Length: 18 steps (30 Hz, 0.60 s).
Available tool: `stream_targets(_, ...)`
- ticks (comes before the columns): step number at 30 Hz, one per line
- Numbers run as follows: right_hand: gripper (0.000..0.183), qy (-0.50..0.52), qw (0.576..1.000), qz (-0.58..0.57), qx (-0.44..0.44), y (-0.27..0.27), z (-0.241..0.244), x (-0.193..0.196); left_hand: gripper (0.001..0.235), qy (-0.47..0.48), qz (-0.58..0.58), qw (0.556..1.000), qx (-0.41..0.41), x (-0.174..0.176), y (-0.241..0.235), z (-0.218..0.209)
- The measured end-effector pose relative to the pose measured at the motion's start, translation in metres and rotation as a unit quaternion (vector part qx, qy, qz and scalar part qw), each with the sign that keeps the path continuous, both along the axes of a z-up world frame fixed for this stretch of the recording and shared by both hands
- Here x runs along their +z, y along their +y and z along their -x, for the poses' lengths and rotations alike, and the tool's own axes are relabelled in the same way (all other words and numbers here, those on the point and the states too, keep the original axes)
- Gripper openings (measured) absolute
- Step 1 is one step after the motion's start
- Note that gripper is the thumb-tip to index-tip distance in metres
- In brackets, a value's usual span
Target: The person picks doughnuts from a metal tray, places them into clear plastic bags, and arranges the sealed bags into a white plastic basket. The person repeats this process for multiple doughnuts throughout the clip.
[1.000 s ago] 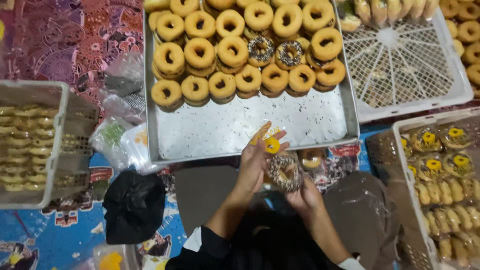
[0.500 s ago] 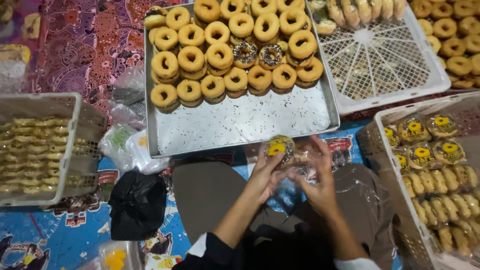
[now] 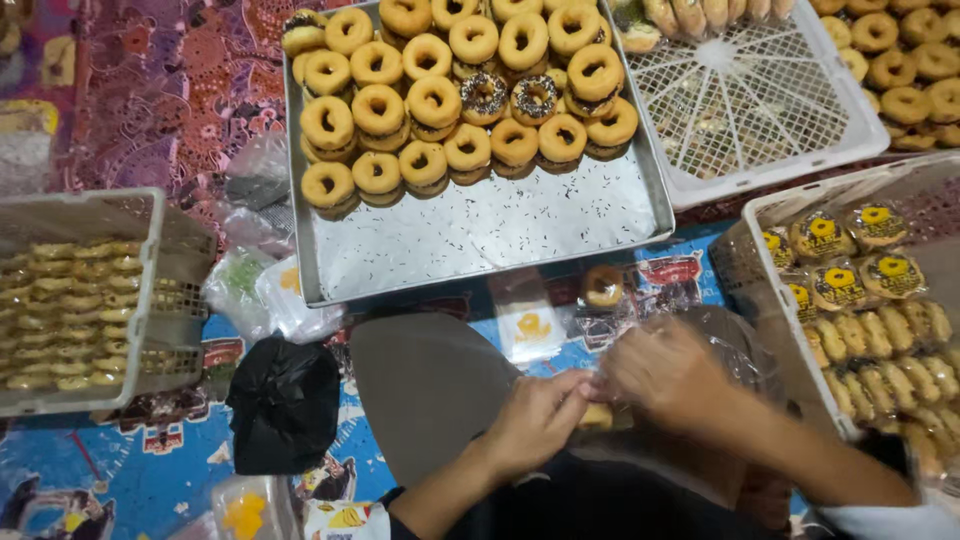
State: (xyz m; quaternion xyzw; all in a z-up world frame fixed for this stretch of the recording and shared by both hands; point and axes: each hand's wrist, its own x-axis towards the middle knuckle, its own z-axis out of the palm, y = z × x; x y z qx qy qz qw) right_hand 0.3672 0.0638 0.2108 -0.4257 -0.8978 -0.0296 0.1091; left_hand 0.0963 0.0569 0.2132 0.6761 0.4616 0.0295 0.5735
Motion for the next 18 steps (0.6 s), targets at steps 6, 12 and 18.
stream_targets(6,0.068,0.009,0.977,0.204,-0.061,-0.017,-0.029,-0.075,0.028,-0.207,-0.251,0.920,-0.221,-0.005,0.009,0.010)
stream_targets(12,0.036,0.538,0.701,0.434,-0.174,-0.088,0.083,-0.121,0.045,-0.544,0.241,0.788,0.156,-0.054,0.003,0.010)
stream_targets(18,0.022,0.661,0.625,0.314,-0.271,-0.008,0.150,-0.097,0.019,-0.299,-0.197,0.825,0.437,-0.116,-0.013,0.042)
